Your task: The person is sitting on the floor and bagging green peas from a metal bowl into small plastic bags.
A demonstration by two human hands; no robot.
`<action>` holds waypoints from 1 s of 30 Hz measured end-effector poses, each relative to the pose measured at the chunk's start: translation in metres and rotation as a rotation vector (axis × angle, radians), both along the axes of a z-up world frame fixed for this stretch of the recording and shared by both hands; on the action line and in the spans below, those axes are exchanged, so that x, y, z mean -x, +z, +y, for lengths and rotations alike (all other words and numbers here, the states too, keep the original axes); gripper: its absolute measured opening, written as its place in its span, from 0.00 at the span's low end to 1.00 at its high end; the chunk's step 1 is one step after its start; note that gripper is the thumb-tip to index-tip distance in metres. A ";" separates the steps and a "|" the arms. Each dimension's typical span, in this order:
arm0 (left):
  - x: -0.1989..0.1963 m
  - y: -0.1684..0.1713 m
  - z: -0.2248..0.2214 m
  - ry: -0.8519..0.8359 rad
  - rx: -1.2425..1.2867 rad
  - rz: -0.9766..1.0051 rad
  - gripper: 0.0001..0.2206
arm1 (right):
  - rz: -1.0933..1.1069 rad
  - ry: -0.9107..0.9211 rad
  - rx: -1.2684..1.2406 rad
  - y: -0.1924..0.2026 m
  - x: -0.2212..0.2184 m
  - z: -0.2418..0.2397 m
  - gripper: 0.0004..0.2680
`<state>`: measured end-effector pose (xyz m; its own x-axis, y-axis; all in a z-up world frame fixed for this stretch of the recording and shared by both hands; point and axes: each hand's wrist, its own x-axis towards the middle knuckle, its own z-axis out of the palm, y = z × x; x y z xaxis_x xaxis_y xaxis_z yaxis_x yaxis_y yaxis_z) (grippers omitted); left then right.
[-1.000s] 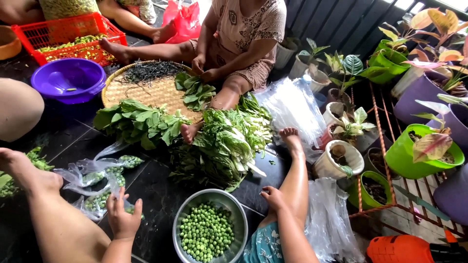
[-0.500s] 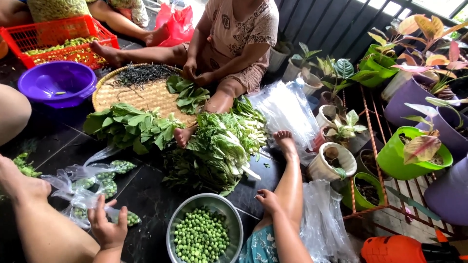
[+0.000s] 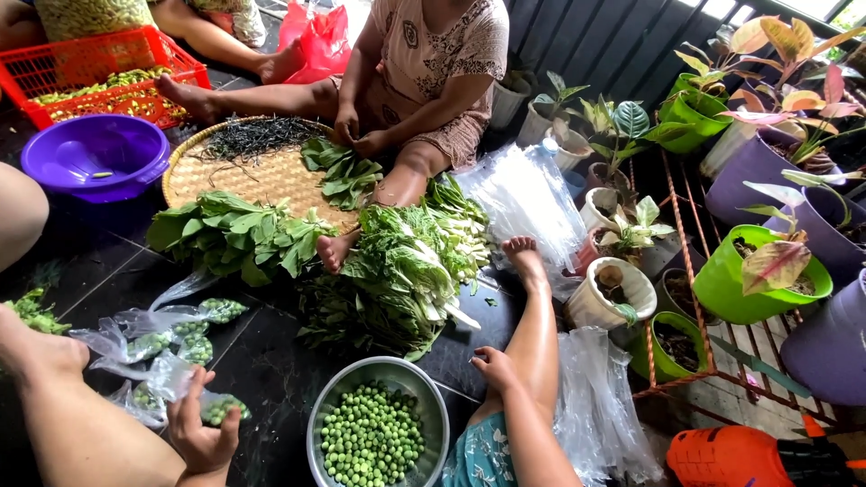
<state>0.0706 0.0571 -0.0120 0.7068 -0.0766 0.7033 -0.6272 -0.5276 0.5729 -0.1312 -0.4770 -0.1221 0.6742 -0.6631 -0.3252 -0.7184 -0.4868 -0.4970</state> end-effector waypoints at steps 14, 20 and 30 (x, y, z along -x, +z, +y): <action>0.000 0.003 0.006 -0.097 0.046 -0.010 0.43 | 0.050 -0.006 -0.004 0.007 0.001 0.004 0.16; 0.003 0.011 0.002 -0.126 0.038 -0.002 0.41 | 0.048 0.004 -0.029 0.007 0.000 0.002 0.16; -0.008 0.007 0.006 -0.069 0.016 0.022 0.39 | 0.033 -0.006 -0.020 0.012 0.000 0.006 0.16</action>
